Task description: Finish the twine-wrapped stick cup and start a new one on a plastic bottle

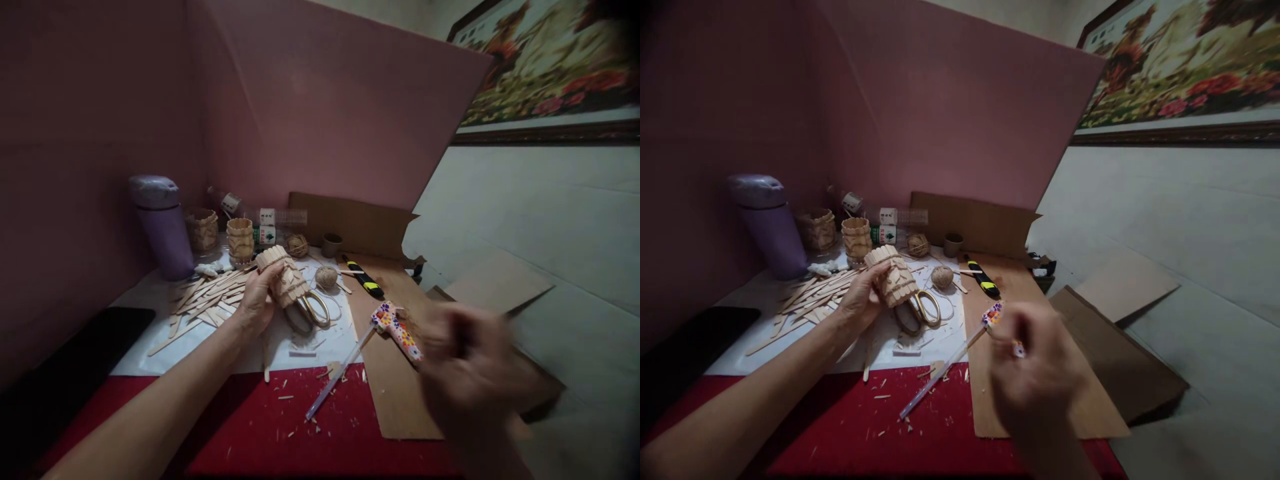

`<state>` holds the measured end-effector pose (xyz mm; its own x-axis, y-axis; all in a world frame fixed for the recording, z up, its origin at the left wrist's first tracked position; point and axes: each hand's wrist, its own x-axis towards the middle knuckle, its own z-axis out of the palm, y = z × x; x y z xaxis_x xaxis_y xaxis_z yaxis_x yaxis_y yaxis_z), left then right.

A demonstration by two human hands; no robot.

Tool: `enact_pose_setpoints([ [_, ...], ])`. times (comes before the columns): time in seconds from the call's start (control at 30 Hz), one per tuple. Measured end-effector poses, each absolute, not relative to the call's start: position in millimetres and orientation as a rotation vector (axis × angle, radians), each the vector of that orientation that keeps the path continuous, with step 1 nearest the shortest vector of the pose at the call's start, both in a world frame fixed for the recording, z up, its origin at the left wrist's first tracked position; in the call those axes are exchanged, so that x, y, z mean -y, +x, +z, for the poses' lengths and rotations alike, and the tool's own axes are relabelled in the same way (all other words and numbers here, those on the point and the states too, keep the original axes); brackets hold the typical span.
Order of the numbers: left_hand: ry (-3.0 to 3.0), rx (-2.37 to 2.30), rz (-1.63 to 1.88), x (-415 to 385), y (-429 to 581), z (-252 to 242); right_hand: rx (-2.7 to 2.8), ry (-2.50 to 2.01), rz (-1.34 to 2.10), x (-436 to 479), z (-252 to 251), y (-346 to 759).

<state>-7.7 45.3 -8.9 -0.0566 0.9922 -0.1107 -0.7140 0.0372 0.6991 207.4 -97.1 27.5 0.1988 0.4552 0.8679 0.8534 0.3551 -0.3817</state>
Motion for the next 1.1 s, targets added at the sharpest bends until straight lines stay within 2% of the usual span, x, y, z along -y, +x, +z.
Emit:
enact_pose_setpoints([
  [0.13, 0.623, -0.708, 1.506, -39.8, -2.8, -11.0, 1.877, -1.142, -0.116, 66.8, 7.7, 153.7],
  [0.23, 0.666, -0.739, 1.509, -35.5, 1.1, -12.7, 1.928, -1.094, -0.020, 47.8, -3.2, 134.5],
  [0.4, 0.715, -0.755, 1.516, -30.7, 4.2, -12.5, 1.951, -1.172, -0.009, 34.3, -11.6, 129.4],
  [0.67, 0.702, -0.720, 1.464, -22.6, 7.5, -8.2, 1.951, -1.239, -0.187, 31.7, -14.7, 127.7],
  [0.9, 0.673, -0.656, 1.324, -22.4, 4.9, -3.9, 1.636, -1.239, 0.198, 30.8, -16.2, 138.4],
  [1.1, 0.620, -0.640, 1.240, -24.3, 2.1, -0.4, 1.150, -0.790, 0.233, 43.5, 4.3, 151.5],
])
